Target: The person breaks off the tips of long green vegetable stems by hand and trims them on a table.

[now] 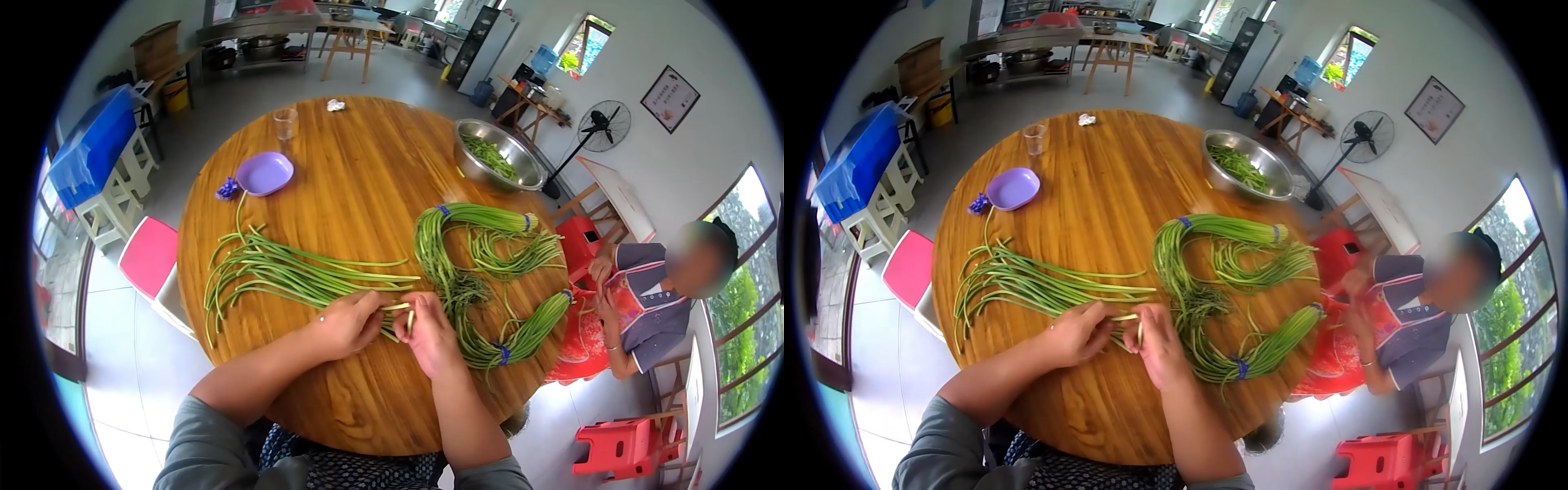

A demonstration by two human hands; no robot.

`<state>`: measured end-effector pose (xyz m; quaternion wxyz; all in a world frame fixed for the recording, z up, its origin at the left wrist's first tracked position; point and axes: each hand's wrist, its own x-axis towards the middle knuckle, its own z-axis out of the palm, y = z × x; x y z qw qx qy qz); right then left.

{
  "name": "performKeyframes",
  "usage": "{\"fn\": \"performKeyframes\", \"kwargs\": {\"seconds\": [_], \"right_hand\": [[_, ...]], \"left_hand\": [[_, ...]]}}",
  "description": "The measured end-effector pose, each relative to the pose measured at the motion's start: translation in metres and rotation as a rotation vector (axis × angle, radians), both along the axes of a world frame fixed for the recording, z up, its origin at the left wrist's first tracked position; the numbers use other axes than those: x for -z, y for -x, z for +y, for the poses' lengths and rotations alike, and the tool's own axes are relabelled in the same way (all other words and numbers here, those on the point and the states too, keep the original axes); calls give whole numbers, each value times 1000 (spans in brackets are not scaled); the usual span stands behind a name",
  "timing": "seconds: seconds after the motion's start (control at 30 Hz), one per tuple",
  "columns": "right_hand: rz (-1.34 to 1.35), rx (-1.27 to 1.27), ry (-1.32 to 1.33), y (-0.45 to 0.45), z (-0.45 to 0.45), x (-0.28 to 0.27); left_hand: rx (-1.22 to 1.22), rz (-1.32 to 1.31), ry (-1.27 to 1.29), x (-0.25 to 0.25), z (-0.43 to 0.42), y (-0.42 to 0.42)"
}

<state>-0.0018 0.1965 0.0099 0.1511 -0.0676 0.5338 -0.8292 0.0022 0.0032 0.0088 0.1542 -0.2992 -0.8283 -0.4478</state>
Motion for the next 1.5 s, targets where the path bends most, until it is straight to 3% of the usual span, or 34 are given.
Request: {"fn": "performKeyframes", "kwargs": {"seconds": [0.17, 0.27, 0.63, 0.7, 0.73, 0.77, 0.87, 0.93, 1.1, 1.27, 1.37, 1.5], "right_hand": [[197, 39, -371, 1, -8, 8], [135, 90, -285, 2, -3, 5], [60, 49, -289, 0, -2, -1], [526, 233, -864, -4, -8, -2], [865, 358, -983, -6, -17, 1], [906, 394, -1007, -13, -27, -1], [935, 467, -1002, -11, -27, 4], [674, 410, -818, -9, -19, 4], [453, 278, -701, -4, -3, 5], [197, 71, -242, 0, -2, 2], [31, -19, -159, 0, 4, -4], [24, -47, -128, 2, 6, -1]], "left_hand": [[0, -28, 1, 2, 2, -2], [-55, 54, 88, 0, -4, 3], [-47, 94, 36, 0, -1, 4], [-68, 89, 32, 3, -1, 1], [-132, 2, 1, 5, 2, 1], [-195, -85, -27, 7, 4, 0], [-230, -123, -121, 4, 7, -1], [-181, -105, -129, 3, 6, 2], [-35, -136, -133, 0, 3, 2], [46, -108, -132, -1, -5, 4], [94, -64, -140, -3, -6, 4], [126, -29, -111, 0, -7, 6]]}}
